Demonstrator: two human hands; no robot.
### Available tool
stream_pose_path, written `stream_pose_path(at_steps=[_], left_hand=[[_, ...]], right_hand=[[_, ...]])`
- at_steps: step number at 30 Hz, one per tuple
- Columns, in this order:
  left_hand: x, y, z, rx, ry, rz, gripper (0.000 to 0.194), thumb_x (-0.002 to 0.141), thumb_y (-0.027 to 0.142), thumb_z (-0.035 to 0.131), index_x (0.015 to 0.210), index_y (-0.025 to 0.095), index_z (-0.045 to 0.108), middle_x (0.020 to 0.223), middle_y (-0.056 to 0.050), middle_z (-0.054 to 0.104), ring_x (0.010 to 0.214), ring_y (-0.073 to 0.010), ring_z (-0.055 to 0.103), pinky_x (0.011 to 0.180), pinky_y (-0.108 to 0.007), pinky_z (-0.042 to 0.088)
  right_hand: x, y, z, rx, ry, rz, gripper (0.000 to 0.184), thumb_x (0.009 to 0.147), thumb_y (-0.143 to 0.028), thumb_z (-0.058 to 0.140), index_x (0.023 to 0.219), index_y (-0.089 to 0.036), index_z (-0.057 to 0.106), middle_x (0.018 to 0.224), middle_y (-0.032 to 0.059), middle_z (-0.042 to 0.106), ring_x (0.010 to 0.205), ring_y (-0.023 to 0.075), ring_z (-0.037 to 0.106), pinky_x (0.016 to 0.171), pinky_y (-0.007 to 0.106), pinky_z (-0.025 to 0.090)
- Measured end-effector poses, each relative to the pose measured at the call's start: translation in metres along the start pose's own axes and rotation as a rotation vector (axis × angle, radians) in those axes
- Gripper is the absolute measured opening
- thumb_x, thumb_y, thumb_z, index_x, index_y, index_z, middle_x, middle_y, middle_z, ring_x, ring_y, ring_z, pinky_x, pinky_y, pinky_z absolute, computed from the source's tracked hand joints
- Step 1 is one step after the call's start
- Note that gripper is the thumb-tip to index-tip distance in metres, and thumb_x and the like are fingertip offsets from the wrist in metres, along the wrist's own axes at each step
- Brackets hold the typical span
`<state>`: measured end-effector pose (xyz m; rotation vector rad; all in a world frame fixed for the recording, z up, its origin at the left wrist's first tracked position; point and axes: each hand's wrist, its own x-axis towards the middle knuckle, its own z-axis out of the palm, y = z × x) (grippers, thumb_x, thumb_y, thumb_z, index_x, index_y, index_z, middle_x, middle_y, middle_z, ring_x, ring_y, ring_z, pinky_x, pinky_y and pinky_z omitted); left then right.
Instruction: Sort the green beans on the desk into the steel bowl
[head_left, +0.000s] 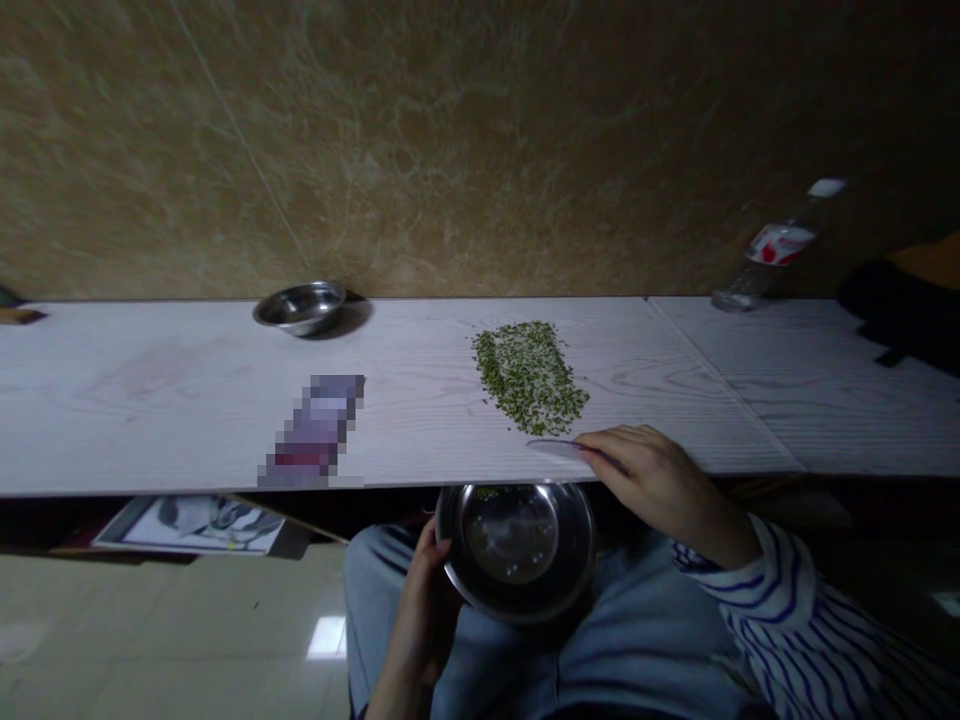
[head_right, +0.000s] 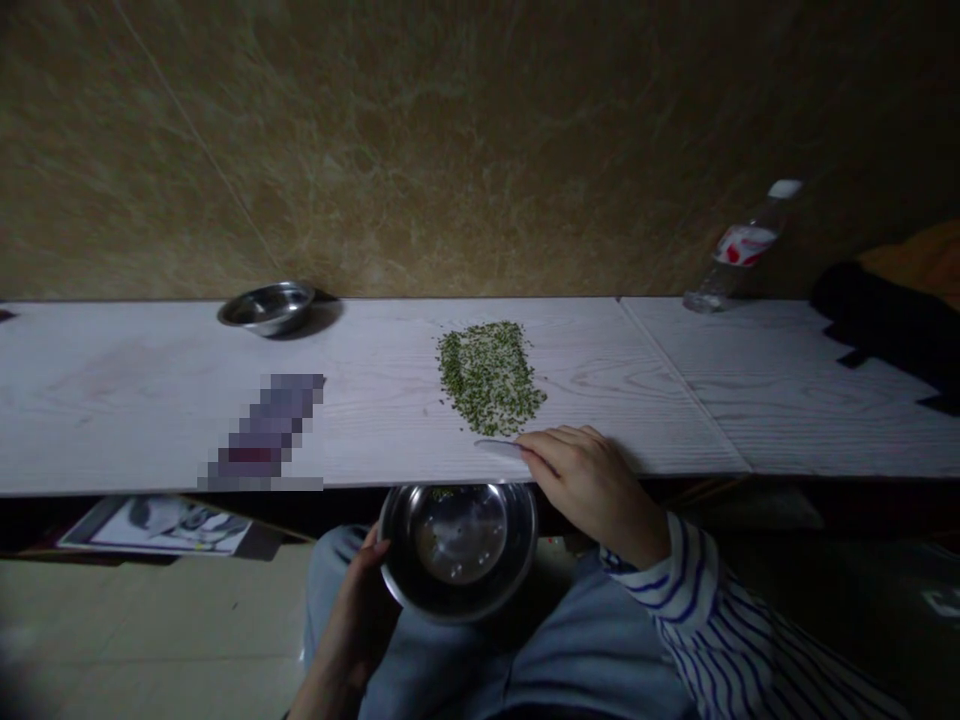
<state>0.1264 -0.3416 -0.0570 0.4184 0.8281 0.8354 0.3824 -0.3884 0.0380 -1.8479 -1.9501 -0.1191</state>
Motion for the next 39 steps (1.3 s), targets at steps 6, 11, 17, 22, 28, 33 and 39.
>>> stream_pose_path(at_steps=[6, 11, 17, 22, 28, 33, 39], left_hand=[[0.003, -0.005, 0.004, -0.020, -0.027, -0.018, 0.050, 0.077, 0.028, 0.065, 0.127, 0.023, 0.061, 0.116, -0.009, 0.072, 0.118, -0.0318, 0.059, 0.097, -0.042, 0.045], [0.009, -0.008, 0.004, -0.038, -0.027, -0.013, 0.050, 0.078, 0.029, 0.065, 0.128, 0.024, 0.062, 0.120, -0.009, 0.070, 0.121, -0.0318, 0.057, 0.101, -0.043, 0.043], [0.013, -0.006, 0.008, -0.005, 0.000, -0.049, 0.055, 0.072, 0.032, 0.070, 0.125, 0.025, 0.064, 0.117, -0.010, 0.072, 0.115, -0.0343, 0.061, 0.098, -0.046, 0.046], [0.019, -0.008, 0.013, -0.016, 0.011, -0.030, 0.048, 0.069, 0.031, 0.073, 0.116, 0.026, 0.070, 0.111, -0.009, 0.074, 0.113, -0.0353, 0.063, 0.097, -0.046, 0.047], [0.023, -0.011, 0.015, -0.059, -0.018, -0.020, 0.032, 0.072, 0.026, 0.069, 0.104, 0.025, 0.073, 0.098, -0.006, 0.075, 0.115, -0.0341, 0.062, 0.098, -0.046, 0.047], [0.022, -0.010, 0.017, -0.030, -0.013, -0.013, 0.029, 0.073, 0.026, 0.068, 0.103, 0.025, 0.073, 0.102, -0.006, 0.075, 0.115, -0.0334, 0.061, 0.099, -0.047, 0.046], [0.020, -0.010, 0.016, -0.046, -0.003, -0.039, 0.038, 0.073, 0.028, 0.070, 0.111, 0.025, 0.071, 0.104, -0.007, 0.075, 0.117, -0.0338, 0.061, 0.102, -0.048, 0.044]], right_hand=[[0.015, 0.010, 0.001, -0.003, -0.081, -0.028, 0.022, 0.094, -0.020, 0.052, 0.105, -0.021, 0.070, 0.103, 0.0049, 0.075, 0.093, 0.0194, 0.070, 0.086, 0.035, 0.052], [0.030, 0.019, 0.005, 0.018, -0.104, -0.033, 0.023, 0.095, -0.021, 0.050, 0.107, -0.022, 0.070, 0.103, 0.0046, 0.075, 0.094, 0.0190, 0.069, 0.086, 0.033, 0.052], [0.047, 0.030, 0.011, 0.076, -0.087, -0.029, 0.023, 0.094, -0.019, 0.051, 0.104, -0.022, 0.070, 0.100, 0.0034, 0.075, 0.091, 0.0174, 0.069, 0.082, 0.030, 0.053], [0.060, 0.037, 0.013, 0.094, -0.108, 0.001, 0.024, 0.095, -0.021, 0.049, 0.104, -0.023, 0.070, 0.101, 0.0032, 0.075, 0.091, 0.0178, 0.068, 0.083, 0.031, 0.052], [0.073, 0.044, 0.015, 0.118, -0.116, 0.035, 0.024, 0.095, -0.022, 0.049, 0.105, -0.023, 0.070, 0.102, 0.0027, 0.075, 0.093, 0.0184, 0.068, 0.084, 0.032, 0.051], [0.074, 0.042, 0.012, 0.140, -0.087, 0.087, 0.023, 0.095, -0.023, 0.049, 0.106, -0.023, 0.069, 0.102, 0.0031, 0.075, 0.092, 0.0185, 0.069, 0.081, 0.031, 0.051], [0.071, 0.045, 0.007, 0.099, -0.003, 0.225, 0.021, 0.093, -0.023, 0.051, 0.104, -0.021, 0.068, 0.095, 0.0033, 0.076, 0.082, 0.0178, 0.070, 0.068, 0.026, 0.048]])
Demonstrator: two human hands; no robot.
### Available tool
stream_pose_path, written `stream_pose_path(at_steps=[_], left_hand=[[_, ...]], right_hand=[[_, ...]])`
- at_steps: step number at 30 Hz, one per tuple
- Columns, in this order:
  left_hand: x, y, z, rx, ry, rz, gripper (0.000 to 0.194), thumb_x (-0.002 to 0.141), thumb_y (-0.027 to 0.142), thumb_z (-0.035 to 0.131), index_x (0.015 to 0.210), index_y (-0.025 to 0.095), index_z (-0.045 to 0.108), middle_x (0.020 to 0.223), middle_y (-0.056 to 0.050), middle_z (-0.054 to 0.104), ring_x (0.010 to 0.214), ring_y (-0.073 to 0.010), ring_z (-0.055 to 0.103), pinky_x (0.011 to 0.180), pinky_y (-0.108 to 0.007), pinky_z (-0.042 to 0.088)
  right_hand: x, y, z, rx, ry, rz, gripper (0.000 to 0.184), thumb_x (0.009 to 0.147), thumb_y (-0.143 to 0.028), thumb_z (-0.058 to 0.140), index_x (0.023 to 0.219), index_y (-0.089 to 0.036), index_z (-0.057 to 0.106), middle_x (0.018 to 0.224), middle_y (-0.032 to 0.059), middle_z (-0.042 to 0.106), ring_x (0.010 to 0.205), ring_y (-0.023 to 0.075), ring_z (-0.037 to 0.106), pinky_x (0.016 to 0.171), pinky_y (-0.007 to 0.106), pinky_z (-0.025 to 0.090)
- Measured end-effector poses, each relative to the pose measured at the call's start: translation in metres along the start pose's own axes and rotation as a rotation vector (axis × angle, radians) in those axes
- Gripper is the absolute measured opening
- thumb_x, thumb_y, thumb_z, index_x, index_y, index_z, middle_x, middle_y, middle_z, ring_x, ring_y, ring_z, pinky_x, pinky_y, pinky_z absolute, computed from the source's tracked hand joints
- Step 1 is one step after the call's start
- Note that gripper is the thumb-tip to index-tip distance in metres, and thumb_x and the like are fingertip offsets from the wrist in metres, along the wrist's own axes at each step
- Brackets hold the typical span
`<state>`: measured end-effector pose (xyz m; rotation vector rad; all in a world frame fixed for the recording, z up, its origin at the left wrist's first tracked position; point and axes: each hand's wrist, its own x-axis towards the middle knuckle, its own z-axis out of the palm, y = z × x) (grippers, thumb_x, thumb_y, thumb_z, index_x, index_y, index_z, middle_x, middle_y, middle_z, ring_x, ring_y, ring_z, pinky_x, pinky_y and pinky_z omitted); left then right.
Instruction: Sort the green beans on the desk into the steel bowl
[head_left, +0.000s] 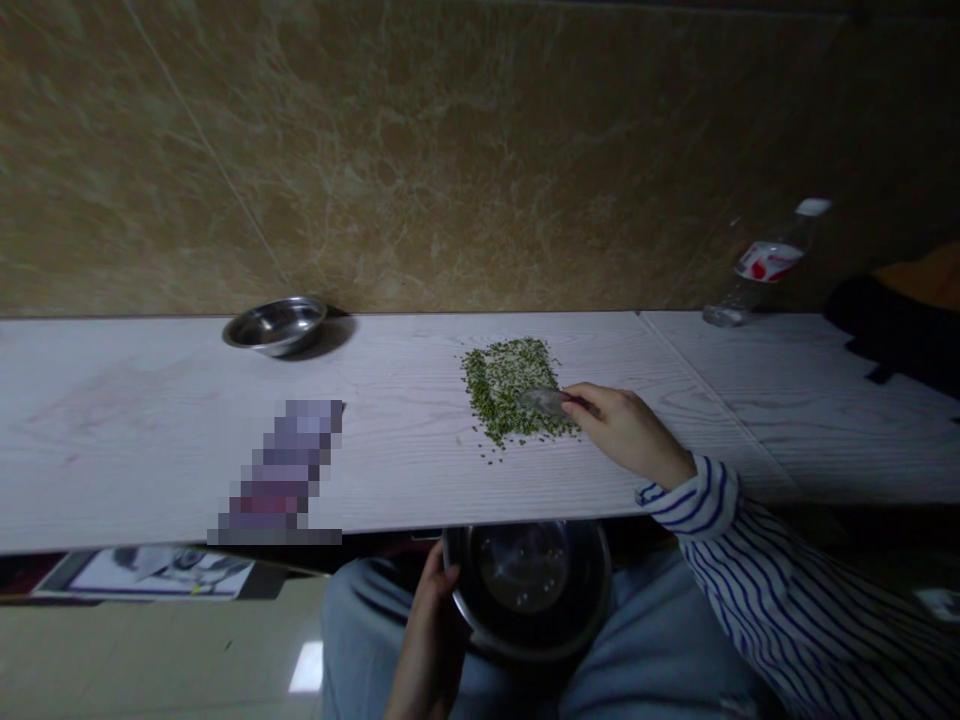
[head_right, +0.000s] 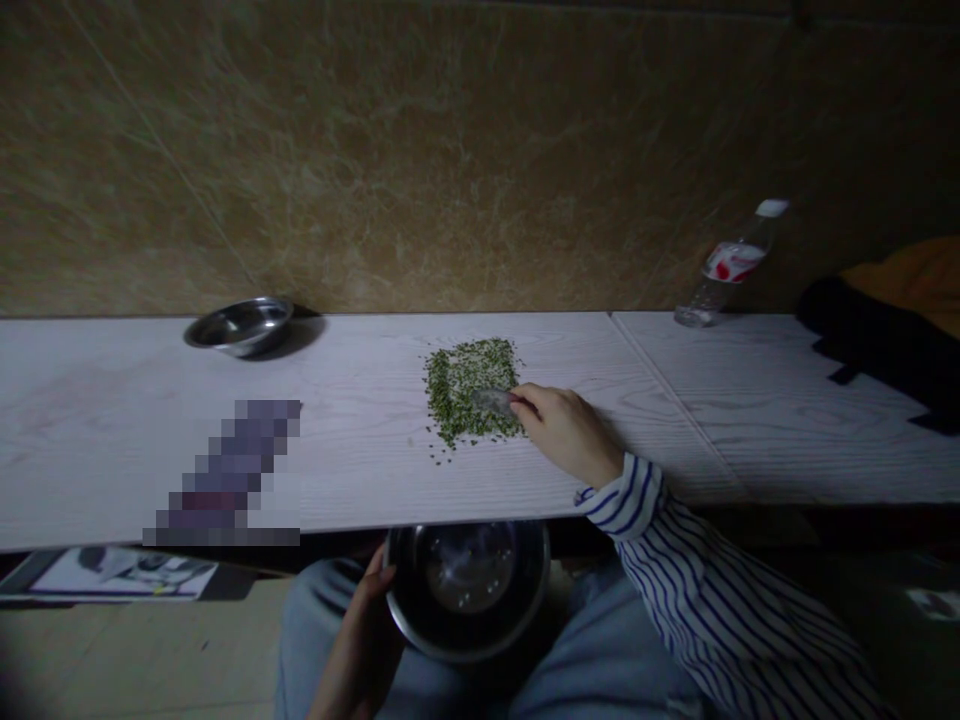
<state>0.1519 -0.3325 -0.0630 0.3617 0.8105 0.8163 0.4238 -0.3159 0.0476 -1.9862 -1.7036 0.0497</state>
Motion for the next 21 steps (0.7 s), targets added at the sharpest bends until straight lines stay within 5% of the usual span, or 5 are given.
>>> stream_pose_path(at_steps=[8, 21], left_hand=[[-0.003, 0.001, -0.002, -0.003, 0.014, -0.003, 0.046, 0.074, 0.029, 0.071, 0.119, 0.025, 0.068, 0.111, -0.008, 0.074, 0.116, -0.0343, 0.061, 0.102, -0.048, 0.044], [-0.003, 0.006, -0.003, -0.016, 0.004, -0.007, 0.055, 0.073, 0.029, 0.069, 0.127, 0.023, 0.061, 0.110, -0.010, 0.073, 0.113, -0.0334, 0.063, 0.099, -0.047, 0.046]], right_hand=[[0.006, -0.007, 0.009, -0.145, -0.020, 0.001, 0.021, 0.094, -0.022, 0.050, 0.105, -0.022, 0.069, 0.098, 0.0039, 0.076, 0.088, 0.0203, 0.071, 0.074, 0.029, 0.048], [-0.002, -0.026, 0.017, -0.072, -0.087, -0.162, 0.022, 0.094, -0.020, 0.052, 0.107, -0.020, 0.069, 0.104, 0.0048, 0.074, 0.095, 0.0204, 0.068, 0.086, 0.034, 0.049]])
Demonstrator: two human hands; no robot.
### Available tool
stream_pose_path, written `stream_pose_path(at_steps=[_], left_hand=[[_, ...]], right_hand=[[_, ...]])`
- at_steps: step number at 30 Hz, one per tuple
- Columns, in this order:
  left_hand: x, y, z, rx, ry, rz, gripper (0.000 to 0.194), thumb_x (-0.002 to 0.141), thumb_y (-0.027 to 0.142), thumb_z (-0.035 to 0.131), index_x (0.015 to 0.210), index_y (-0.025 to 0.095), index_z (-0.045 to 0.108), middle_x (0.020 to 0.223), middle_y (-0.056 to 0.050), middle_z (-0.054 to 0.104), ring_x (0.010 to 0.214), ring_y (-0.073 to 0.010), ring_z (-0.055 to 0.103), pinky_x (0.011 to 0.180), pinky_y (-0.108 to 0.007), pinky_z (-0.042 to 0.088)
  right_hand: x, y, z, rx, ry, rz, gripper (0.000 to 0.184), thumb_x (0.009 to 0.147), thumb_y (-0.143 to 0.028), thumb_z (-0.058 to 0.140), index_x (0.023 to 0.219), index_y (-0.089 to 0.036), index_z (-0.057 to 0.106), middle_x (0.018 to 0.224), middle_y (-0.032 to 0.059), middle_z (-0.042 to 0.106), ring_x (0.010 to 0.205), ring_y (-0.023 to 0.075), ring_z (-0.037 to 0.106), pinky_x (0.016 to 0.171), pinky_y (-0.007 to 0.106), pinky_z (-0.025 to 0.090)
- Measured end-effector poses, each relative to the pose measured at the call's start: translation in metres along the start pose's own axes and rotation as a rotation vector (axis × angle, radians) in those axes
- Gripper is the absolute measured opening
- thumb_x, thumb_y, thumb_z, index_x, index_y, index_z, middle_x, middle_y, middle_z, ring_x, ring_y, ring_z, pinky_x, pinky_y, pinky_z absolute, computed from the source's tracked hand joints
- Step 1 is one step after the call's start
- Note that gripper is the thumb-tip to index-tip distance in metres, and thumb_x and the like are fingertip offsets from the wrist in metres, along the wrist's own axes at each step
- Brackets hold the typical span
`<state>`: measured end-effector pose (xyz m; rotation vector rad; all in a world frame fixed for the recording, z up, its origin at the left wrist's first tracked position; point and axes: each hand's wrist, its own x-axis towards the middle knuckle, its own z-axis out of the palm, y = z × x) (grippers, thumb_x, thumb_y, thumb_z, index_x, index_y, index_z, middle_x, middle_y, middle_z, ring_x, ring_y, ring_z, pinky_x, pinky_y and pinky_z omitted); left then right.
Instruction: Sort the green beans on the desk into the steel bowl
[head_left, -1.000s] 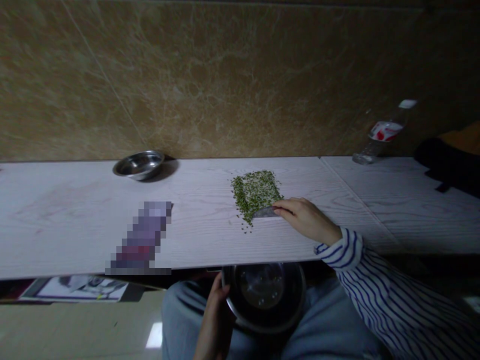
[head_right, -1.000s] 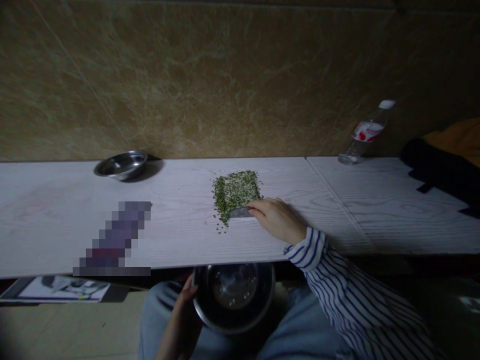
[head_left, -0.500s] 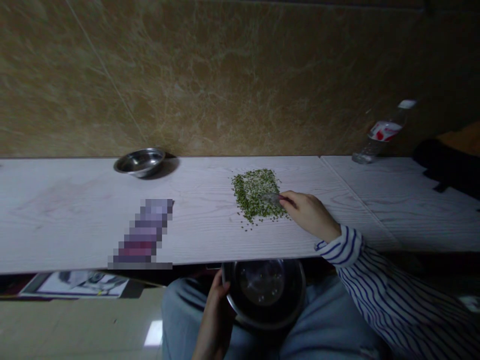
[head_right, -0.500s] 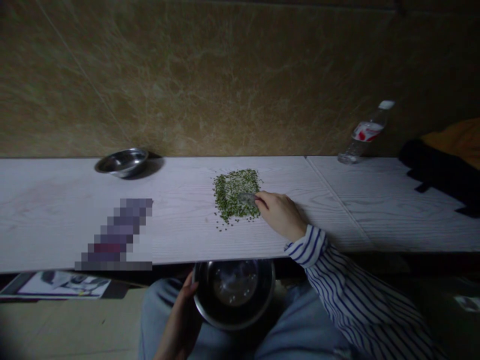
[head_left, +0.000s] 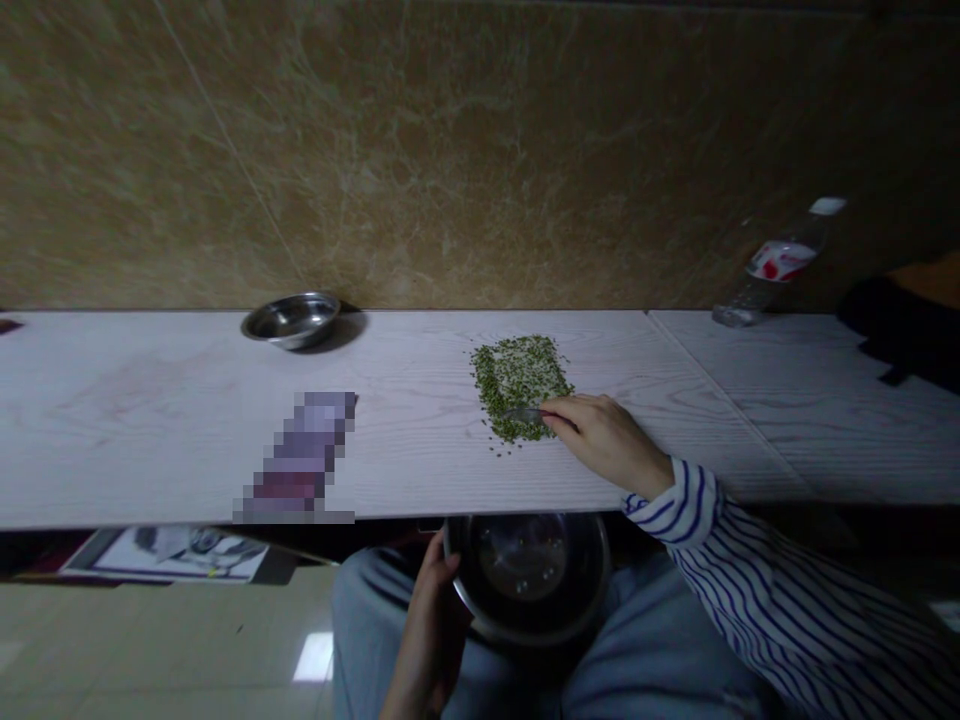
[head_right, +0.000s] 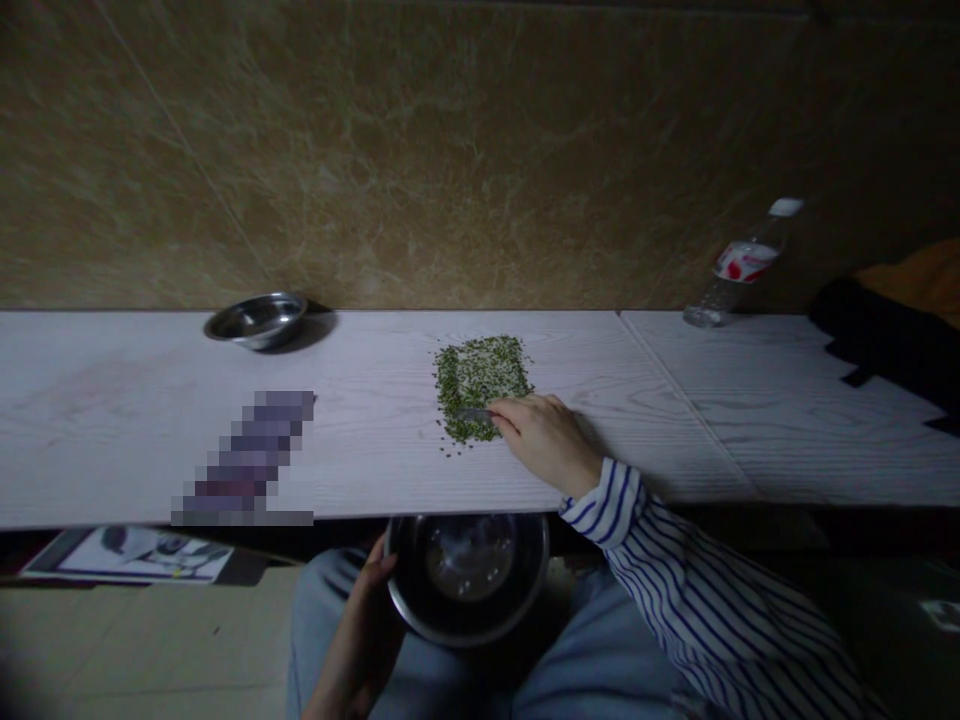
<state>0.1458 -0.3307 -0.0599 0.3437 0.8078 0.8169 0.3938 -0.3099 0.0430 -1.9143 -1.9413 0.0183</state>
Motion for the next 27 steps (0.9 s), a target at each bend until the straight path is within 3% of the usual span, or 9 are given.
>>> stream_pose_path(at_steps=[7, 14, 27], left_hand=[[0.000, 0.000, -0.003, -0.016, -0.015, 0.031, 0.037, 0.073, 0.026, 0.070, 0.110, 0.024, 0.070, 0.110, -0.008, 0.074, 0.116, -0.0339, 0.061, 0.101, -0.047, 0.045], [-0.005, 0.003, 0.001, -0.008, 0.017, 0.053, 0.039, 0.071, 0.027, 0.071, 0.110, 0.022, 0.071, 0.110, -0.009, 0.073, 0.115, -0.0355, 0.062, 0.100, -0.049, 0.045], [-0.010, 0.008, 0.002, 0.025, 0.026, 0.073, 0.043, 0.071, 0.029, 0.071, 0.114, 0.022, 0.069, 0.111, -0.009, 0.073, 0.113, -0.0357, 0.062, 0.100, -0.050, 0.045]], right_hand=[[-0.007, -0.002, -0.002, -0.002, -0.009, -0.063, 0.021, 0.095, -0.023, 0.052, 0.106, -0.022, 0.070, 0.103, 0.0041, 0.075, 0.094, 0.0201, 0.067, 0.086, 0.034, 0.048], [0.002, -0.006, -0.003, -0.029, 0.038, -0.007, 0.021, 0.094, -0.021, 0.053, 0.106, -0.020, 0.070, 0.105, 0.0063, 0.074, 0.095, 0.0216, 0.068, 0.085, 0.035, 0.049], [0.010, -0.022, 0.005, -0.057, -0.053, -0.080, 0.020, 0.094, -0.020, 0.052, 0.104, -0.023, 0.070, 0.102, 0.0037, 0.075, 0.094, 0.0210, 0.067, 0.083, 0.036, 0.046]])
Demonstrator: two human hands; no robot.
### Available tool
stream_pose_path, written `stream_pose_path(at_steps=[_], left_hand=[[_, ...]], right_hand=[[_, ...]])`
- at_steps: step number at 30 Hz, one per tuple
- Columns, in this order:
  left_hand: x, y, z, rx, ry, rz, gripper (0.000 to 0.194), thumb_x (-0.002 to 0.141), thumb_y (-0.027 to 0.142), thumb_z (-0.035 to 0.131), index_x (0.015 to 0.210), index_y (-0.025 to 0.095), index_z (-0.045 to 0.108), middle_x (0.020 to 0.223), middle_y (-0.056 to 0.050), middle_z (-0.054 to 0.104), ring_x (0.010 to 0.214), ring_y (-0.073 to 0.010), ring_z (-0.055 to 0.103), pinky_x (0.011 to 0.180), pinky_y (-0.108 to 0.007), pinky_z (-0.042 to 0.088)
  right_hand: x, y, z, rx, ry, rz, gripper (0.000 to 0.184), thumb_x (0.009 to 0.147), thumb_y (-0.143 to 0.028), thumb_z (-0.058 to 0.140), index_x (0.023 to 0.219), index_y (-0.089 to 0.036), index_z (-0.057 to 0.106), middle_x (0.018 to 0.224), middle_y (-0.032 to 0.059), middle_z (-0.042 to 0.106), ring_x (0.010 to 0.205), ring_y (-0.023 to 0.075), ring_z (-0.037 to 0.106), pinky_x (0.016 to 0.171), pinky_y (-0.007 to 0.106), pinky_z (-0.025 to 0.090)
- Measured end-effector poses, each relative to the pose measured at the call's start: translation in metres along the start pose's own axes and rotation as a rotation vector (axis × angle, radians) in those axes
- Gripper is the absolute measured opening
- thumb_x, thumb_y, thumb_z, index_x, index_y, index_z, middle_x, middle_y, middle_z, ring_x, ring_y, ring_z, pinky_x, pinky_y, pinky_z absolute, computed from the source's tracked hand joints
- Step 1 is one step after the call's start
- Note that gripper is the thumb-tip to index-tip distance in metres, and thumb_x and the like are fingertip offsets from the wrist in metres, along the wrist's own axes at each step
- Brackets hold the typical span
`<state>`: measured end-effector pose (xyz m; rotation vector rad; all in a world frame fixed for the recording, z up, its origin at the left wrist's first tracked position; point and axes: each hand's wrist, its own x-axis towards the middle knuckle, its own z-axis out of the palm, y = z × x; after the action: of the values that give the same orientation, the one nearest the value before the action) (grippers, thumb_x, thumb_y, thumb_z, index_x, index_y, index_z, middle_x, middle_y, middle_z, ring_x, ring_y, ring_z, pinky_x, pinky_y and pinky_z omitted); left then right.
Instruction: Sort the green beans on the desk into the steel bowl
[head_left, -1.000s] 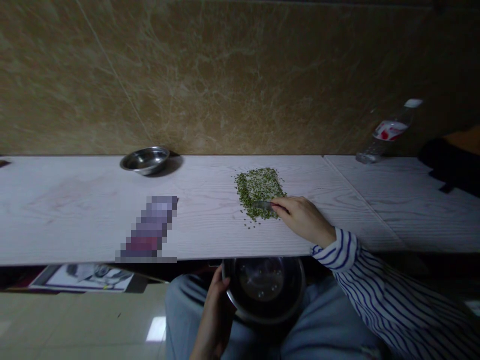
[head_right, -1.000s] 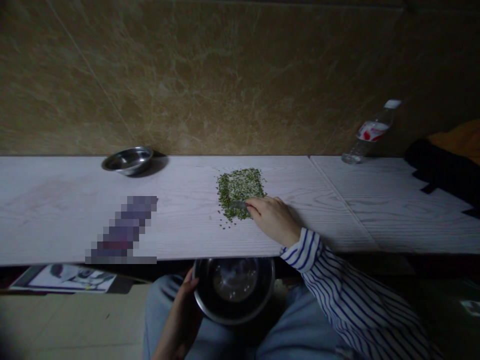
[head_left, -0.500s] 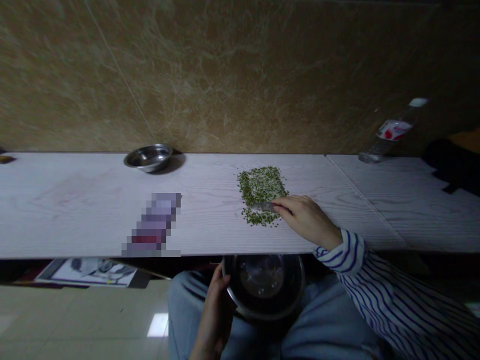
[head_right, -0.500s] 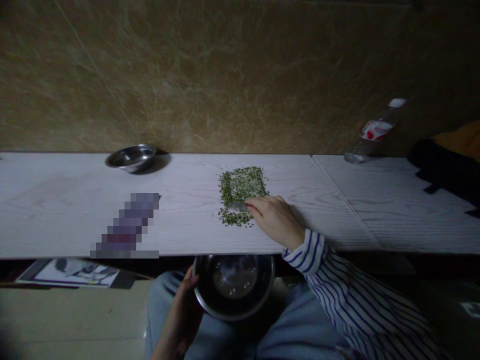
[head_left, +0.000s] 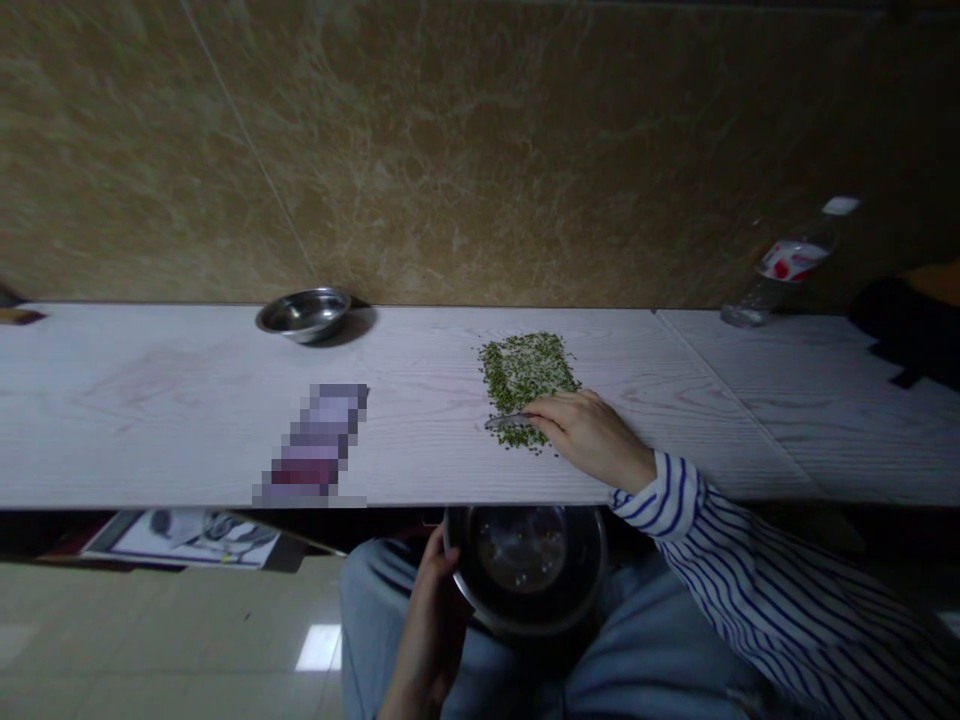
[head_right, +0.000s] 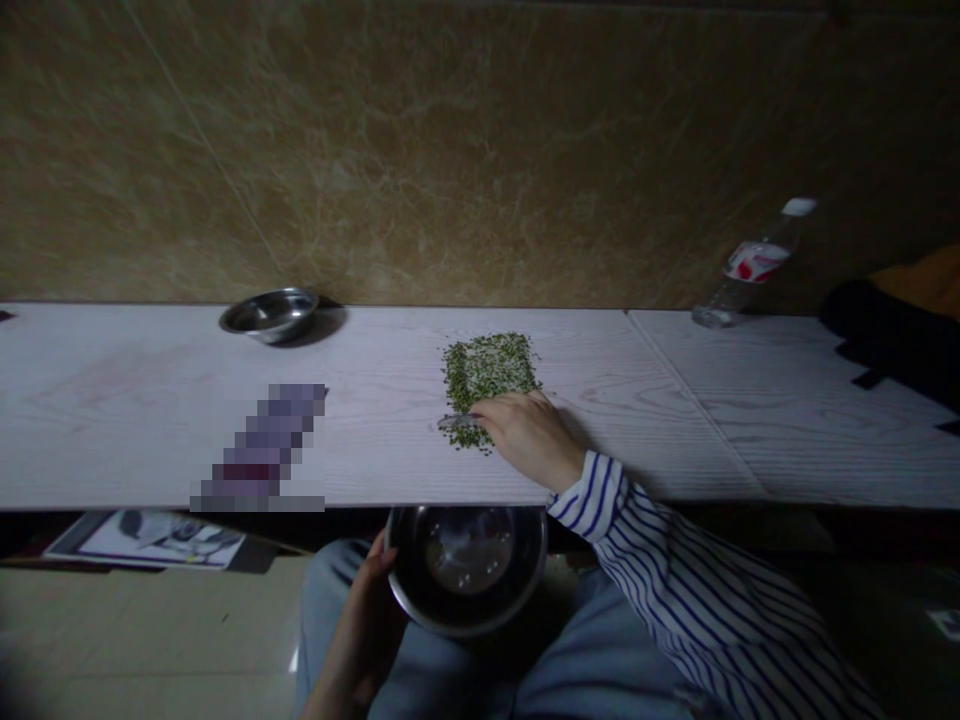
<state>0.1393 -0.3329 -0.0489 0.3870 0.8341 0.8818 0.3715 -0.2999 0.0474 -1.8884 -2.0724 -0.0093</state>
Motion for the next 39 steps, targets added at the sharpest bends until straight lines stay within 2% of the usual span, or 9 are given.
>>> stream_pose_path(at_steps=[8, 16, 21, 26, 30, 34, 39], left_hand=[[0.000, 0.003, 0.000, -0.028, -0.003, 0.007, 0.038, 0.071, 0.026, 0.072, 0.109, 0.020, 0.070, 0.107, -0.009, 0.074, 0.113, -0.0357, 0.062, 0.098, -0.048, 0.046], [0.001, -0.002, -0.004, -0.018, 0.028, 0.006, 0.042, 0.069, 0.029, 0.073, 0.111, 0.020, 0.071, 0.107, -0.010, 0.075, 0.113, -0.0379, 0.062, 0.096, -0.050, 0.047], [0.002, -0.001, -0.004, -0.024, 0.060, 0.020, 0.039, 0.070, 0.028, 0.073, 0.107, 0.019, 0.071, 0.108, -0.011, 0.075, 0.113, -0.0382, 0.063, 0.093, -0.050, 0.049], [0.001, 0.004, -0.003, -0.034, 0.018, -0.012, 0.039, 0.070, 0.026, 0.072, 0.108, 0.022, 0.071, 0.111, -0.008, 0.074, 0.111, -0.0351, 0.064, 0.090, -0.045, 0.051], [0.002, 0.003, -0.004, -0.063, 0.027, -0.018, 0.039, 0.074, 0.025, 0.069, 0.113, 0.024, 0.068, 0.108, -0.006, 0.075, 0.110, -0.0316, 0.065, 0.089, -0.042, 0.051], [0.003, 0.001, -0.004, -0.052, 0.010, -0.014, 0.040, 0.074, 0.027, 0.068, 0.113, 0.023, 0.068, 0.108, -0.007, 0.075, 0.110, -0.0317, 0.065, 0.089, -0.042, 0.051], [0.003, 0.002, -0.001, -0.041, 0.046, -0.029, 0.048, 0.072, 0.026, 0.068, 0.120, 0.023, 0.064, 0.107, -0.007, 0.075, 0.111, -0.0317, 0.064, 0.088, -0.041, 0.051]], right_hand=[[-0.002, 0.011, -0.006, 0.030, 0.016, -0.002, 0.023, 0.096, -0.023, 0.049, 0.107, -0.024, 0.069, 0.103, 0.0028, 0.075, 0.093, 0.0187, 0.067, 0.085, 0.034, 0.046], [0.047, 0.018, -0.007, -0.154, 0.035, 0.089, 0.024, 0.095, -0.022, 0.047, 0.106, -0.023, 0.069, 0.098, 0.0043, 0.075, 0.088, 0.0189, 0.067, 0.082, 0.033, 0.045], [0.065, 0.020, 0.002, -0.167, 0.002, 0.059, 0.026, 0.095, -0.019, 0.046, 0.107, -0.022, 0.069, 0.100, 0.0059, 0.075, 0.090, 0.0206, 0.067, 0.082, 0.035, 0.043], [0.056, 0.018, 0.003, -0.144, -0.043, 0.028, 0.025, 0.094, -0.018, 0.047, 0.107, -0.025, 0.068, 0.102, 0.0027, 0.075, 0.093, 0.0192, 0.067, 0.085, 0.035, 0.042], [0.042, 0.017, -0.001, -0.117, -0.062, -0.012, 0.025, 0.094, -0.016, 0.048, 0.107, -0.024, 0.068, 0.102, 0.0034, 0.074, 0.095, 0.0195, 0.066, 0.087, 0.036, 0.041], [0.030, 0.017, -0.002, -0.080, -0.051, -0.067, 0.025, 0.094, -0.016, 0.047, 0.104, -0.024, 0.068, 0.100, 0.0036, 0.074, 0.094, 0.0193, 0.066, 0.085, 0.036, 0.040], [0.017, 0.013, -0.003, -0.078, -0.041, -0.096, 0.024, 0.094, -0.017, 0.048, 0.103, -0.024, 0.069, 0.101, 0.0038, 0.074, 0.096, 0.0198, 0.065, 0.084, 0.035, 0.039]])
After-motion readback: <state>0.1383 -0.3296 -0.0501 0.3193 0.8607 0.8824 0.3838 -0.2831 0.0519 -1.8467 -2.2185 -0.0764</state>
